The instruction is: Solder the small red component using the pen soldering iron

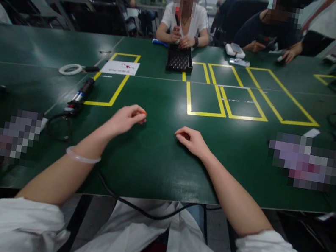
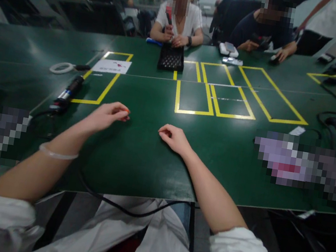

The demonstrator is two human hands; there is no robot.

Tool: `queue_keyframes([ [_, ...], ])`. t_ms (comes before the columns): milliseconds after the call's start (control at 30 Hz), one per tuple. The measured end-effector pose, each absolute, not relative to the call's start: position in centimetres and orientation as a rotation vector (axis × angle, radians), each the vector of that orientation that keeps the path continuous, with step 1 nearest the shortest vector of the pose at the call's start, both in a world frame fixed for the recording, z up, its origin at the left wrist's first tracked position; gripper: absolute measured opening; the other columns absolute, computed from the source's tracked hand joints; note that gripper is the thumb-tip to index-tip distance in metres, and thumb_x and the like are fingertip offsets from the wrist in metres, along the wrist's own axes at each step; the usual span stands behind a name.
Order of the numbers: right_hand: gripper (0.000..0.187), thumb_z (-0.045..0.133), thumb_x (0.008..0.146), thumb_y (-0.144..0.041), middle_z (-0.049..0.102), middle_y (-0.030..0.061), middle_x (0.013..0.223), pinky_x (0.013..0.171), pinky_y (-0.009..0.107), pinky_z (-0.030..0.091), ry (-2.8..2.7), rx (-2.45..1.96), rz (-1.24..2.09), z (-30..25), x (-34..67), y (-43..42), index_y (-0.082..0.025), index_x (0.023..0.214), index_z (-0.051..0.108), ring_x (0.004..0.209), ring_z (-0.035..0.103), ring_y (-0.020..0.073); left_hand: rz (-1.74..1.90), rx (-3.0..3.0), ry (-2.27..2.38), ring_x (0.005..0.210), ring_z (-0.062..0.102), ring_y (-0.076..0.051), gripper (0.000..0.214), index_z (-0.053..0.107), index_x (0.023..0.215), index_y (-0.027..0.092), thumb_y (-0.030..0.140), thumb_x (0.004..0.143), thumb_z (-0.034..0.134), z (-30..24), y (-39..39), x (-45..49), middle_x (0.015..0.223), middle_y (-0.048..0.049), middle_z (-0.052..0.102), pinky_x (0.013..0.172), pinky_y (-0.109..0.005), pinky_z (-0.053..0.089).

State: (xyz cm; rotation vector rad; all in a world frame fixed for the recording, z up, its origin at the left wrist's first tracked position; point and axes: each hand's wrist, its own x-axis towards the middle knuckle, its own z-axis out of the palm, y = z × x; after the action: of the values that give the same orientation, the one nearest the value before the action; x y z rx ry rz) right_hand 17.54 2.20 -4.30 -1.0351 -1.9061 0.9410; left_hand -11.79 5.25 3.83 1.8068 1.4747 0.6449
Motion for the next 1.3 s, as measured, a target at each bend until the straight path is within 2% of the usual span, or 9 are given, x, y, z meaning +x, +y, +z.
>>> queue_keyframes([
  [133, 0.031, 0.068, 0.083, -0.036, 0.065, -0.0006, 0.081, 0.062, 0.024, 0.043, -1.807, -0.934, 1.175, -4.1, 17.3, 2.1, -0.018, 0.108, 0.062, 0.063, 0.053, 0.0102, 0.525, 1.732, 1.083, 0.079, 0.061, -0.017, 0.046, 0.064, 0.120, 0.011, 0.043, 0.087, 0.062, 2.6, 3.4, -6.4, 0.086, -0.0056, 0.067, 0.078, -0.032, 0.049],
  [233, 0.042, 0.075, 0.078, -0.037, 0.066, -0.0008, 0.082, 0.060, 0.023, 0.042, -1.775, -0.847, 1.329, -4.0, 17.0, 2.0, -0.018, 0.112, 0.058, 0.062, 0.054, 0.0097, 0.511, 1.634, 0.943, 0.075, 0.060, -0.015, 0.063, 0.050, 0.142, 0.011, 0.039, 0.088, 0.064, 1.3, 2.7, -4.8, 0.079, -0.0018, 0.063, 0.076, -0.030, 0.048],
  [367, 0.034, 0.073, 0.081, -0.040, 0.069, 0.0022, 0.084, 0.066, 0.026, 0.046, -1.767, -0.778, 1.398, -3.9, 16.6, 1.7, -0.018, 0.102, 0.058, 0.071, 0.061, 0.0124, 0.524, 1.503, 0.848, 0.074, 0.059, -0.014, 0.072, 0.040, 0.150, 0.010, 0.037, 0.088, 0.066, -0.2, 2.4, -4.2, 0.076, -0.0003, 0.061, 0.075, -0.028, 0.047],
  [467, 0.028, 0.071, 0.082, -0.040, 0.070, 0.0032, 0.084, 0.068, 0.027, 0.046, -1.766, -0.808, 1.356, -3.7, 16.5, 1.6, -0.018, 0.095, 0.058, 0.073, 0.061, 0.0132, 0.567, 1.430, 0.883, 0.074, 0.061, -0.014, 0.064, 0.046, 0.144, 0.010, 0.040, 0.091, 0.063, -0.9, 2.4, -4.3, 0.082, -0.0042, 0.066, 0.075, -0.029, 0.048],
  [600, 0.026, 0.071, 0.081, -0.038, 0.065, 0.0003, 0.079, 0.063, 0.025, 0.044, -1.794, -0.911, 1.222, -3.5, 16.5, 1.6, -0.019, 0.094, 0.059, 0.067, 0.056, 0.0117, 0.608, 1.363, 0.934, 0.071, 0.060, -0.012, 0.040, 0.059, 0.116, 0.010, 0.043, 0.092, 0.060, -1.4, 2.5, -4.4, 0.083, -0.0057, 0.066, 0.073, -0.028, 0.049],
  [733, 0.023, 0.070, 0.082, -0.036, 0.061, -0.0018, 0.075, 0.061, 0.025, 0.043, -1.841, -0.960, 1.126, -3.5, 16.5, 1.6, -0.019, 0.093, 0.059, 0.064, 0.052, 0.0108, 0.610, 1.391, 0.956, 0.070, 0.060, -0.012, 0.036, 0.061, 0.098, 0.011, 0.046, 0.090, 0.061, -1.8, 2.5, -4.3, 0.081, -0.0051, 0.065, 0.072, -0.027, 0.049],
  [1000, 0.024, 0.070, 0.082, -0.034, 0.060, -0.0026, 0.074, 0.061, 0.025, 0.043, -1.882, -0.963, 1.106, -3.7, 16.4, 1.7, -0.019, 0.094, 0.058, 0.063, 0.052, 0.0106, 0.607, 1.450, 0.951, 0.071, 0.058, -0.011, 0.037, 0.058, 0.095, 0.012, 0.044, 0.081, 0.072, -1.8, 2.3, -4.1, 0.079, -0.0024, 0.064, 0.072, -0.027, 0.047],
  [1133, 0.030, 0.068, 0.086, -0.043, 0.064, -0.0001, 0.081, 0.064, 0.026, 0.046, -1.770, -0.922, 1.236, -4.3, 16.4, 1.9, -0.019, 0.099, 0.057, 0.068, 0.058, 0.0117, 0.641, 1.417, 0.942, 0.072, 0.060, -0.011, 0.037, 0.056, 0.098, 0.013, 0.042, 0.081, 0.073, -2.0, 2.3, -4.2, 0.082, -0.0029, 0.065, 0.072, -0.027, 0.048],
  [1300, 0.031, 0.064, 0.088, -0.049, 0.065, 0.0010, 0.083, 0.067, 0.027, 0.049, -1.717, -0.941, 1.267, -4.7, 16.5, 2.2, -0.019, 0.094, 0.059, 0.068, 0.060, 0.0120, 0.664, 1.419, 0.923, 0.075, 0.062, -0.012, 0.038, 0.055, 0.100, 0.014, 0.037, 0.079, 0.076, -2.3, 2.4, -4.1, 0.083, -0.0026, 0.064, 0.071, -0.026, 0.049],
])
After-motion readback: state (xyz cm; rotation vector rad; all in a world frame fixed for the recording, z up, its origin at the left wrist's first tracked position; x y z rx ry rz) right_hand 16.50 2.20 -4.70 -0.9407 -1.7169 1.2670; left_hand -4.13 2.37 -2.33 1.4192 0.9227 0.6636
